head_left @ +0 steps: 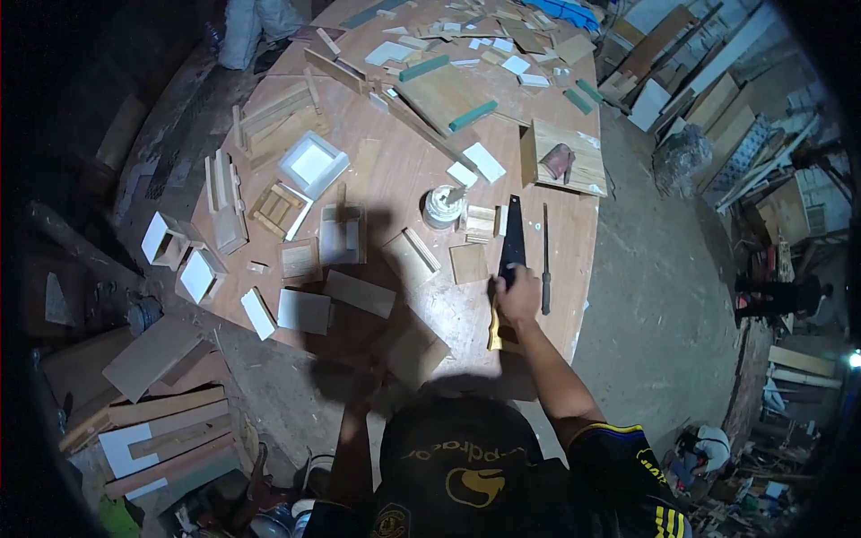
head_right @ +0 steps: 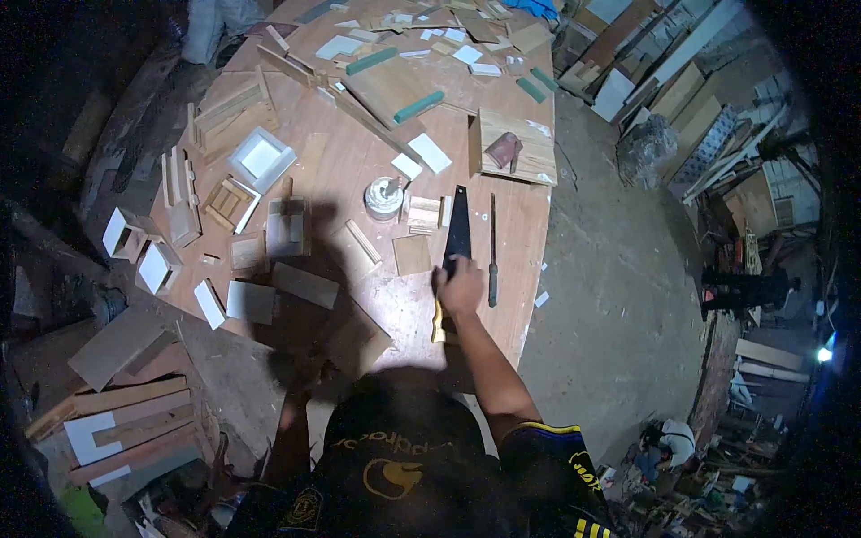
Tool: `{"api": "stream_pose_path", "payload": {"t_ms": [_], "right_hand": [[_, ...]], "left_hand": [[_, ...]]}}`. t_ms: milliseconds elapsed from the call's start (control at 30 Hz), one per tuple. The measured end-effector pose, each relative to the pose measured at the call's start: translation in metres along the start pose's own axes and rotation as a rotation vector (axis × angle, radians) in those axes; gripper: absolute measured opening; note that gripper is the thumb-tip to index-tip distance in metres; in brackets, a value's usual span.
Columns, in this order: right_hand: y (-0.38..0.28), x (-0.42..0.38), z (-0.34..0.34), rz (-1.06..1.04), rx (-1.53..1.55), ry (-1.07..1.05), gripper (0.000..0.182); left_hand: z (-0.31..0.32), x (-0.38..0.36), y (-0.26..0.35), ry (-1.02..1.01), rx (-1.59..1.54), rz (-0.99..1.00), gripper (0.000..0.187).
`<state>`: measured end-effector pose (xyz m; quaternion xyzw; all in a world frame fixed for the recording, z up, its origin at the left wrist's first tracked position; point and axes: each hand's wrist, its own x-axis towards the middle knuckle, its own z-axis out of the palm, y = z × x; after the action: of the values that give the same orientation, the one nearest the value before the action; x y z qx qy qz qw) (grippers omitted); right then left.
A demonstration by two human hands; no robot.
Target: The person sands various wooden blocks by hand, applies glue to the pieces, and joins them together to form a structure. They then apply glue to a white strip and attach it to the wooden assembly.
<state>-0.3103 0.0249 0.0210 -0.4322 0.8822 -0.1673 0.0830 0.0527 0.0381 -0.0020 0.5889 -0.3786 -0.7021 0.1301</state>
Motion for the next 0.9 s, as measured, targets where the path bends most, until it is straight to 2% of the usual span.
{"api": "stream_pose_path", "payload": {"t_ms": [67,100,167,200,267,333,400,433,467,533,600,633,667,700,733,767,800,867,900], "right_hand": [[-0.025,0.003,0.012,-0.049,-0.034,-0.121,0.054],[-0.036,0.002,0.017,-0.056,-0.029,-0.123,0.054],[-0.052,0.000,0.024,-0.009,-0.155,-0.155,0.066],[-0.055,0.001,0.024,-0.011,-0.149,-0.154,0.066],[-0.063,0.002,0.020,0.084,-0.112,-0.226,0.069],[-0.065,-0.001,0.010,0.074,-0.086,-0.198,0.065],[-0.056,-0.006,0.005,0.067,-0.064,-0.172,0.061],[-0.045,-0.009,0.005,0.098,0.200,-0.107,0.057],[-0.033,-0.012,0.005,0.126,0.462,-0.035,0.055],[-0.020,-0.028,-0.014,0.077,0.831,-0.034,0.046],[-0.014,-0.047,-0.045,0.109,0.825,-0.101,0.043],[-0.013,-0.056,-0.058,0.171,0.943,-0.134,0.040],[-0.007,-0.064,-0.068,0.327,1.005,-0.195,0.031],[0.006,-0.072,-0.068,0.405,1.111,-0.154,0.027],[0.020,-0.077,-0.067,0.479,1.220,-0.114,0.023],[0.011,-0.080,-0.090,0.498,1.371,-0.125,0.021],[0.000,-0.089,-0.114,0.555,1.518,-0.037,0.020],[-0.011,-0.104,-0.157,0.375,1.486,0.143,0.022],[-0.014,-0.111,-0.169,0.259,1.307,0.192,0.024]], "left_hand": [[0.004,-0.006,-0.008,0.053,-0.053,0.017,0.025],[0.007,-0.007,-0.011,0.096,-0.099,0.032,0.025],[0.012,-0.026,0.010,0.106,-0.096,0.027,0.025],[0.012,-0.032,0.018,0.107,-0.090,0.018,0.026],[0.001,-0.016,-0.016,0.082,-0.047,0.067,0.026],[-0.003,-0.015,-0.019,0.053,-0.003,0.108,0.026],[-0.002,-0.017,-0.013,0.028,-0.102,0.063,0.028],[0.000,-0.023,0.000,0.025,-0.098,0.062,0.028],[0.003,-0.028,0.015,0.067,0.108,0.317,0.029],[0.015,-0.025,0.043,0.093,0.313,0.581,0.030],[0.031,-0.014,0.067,0.081,0.050,0.228,0.033],[0.040,-0.007,0.075,0.054,0.060,0.243,0.033],[0.050,0.001,0.081,0.061,0.081,0.347,0.033],[0.060,0.005,0.091,0.069,0.099,0.448,0.033],[0.070,0.008,0.101,0.045,0.108,0.461,0.033],[0.080,0.005,0.118,-0.009,0.042,0.512,0.034],[0.088,0.003,0.128,-0.064,-0.026,0.558,0.034],[0.107,0.005,0.135,-0.129,-0.008,0.564,0.035],[0.115,0.000,0.139,-0.164,-0.020,0.551,0.035]]}}
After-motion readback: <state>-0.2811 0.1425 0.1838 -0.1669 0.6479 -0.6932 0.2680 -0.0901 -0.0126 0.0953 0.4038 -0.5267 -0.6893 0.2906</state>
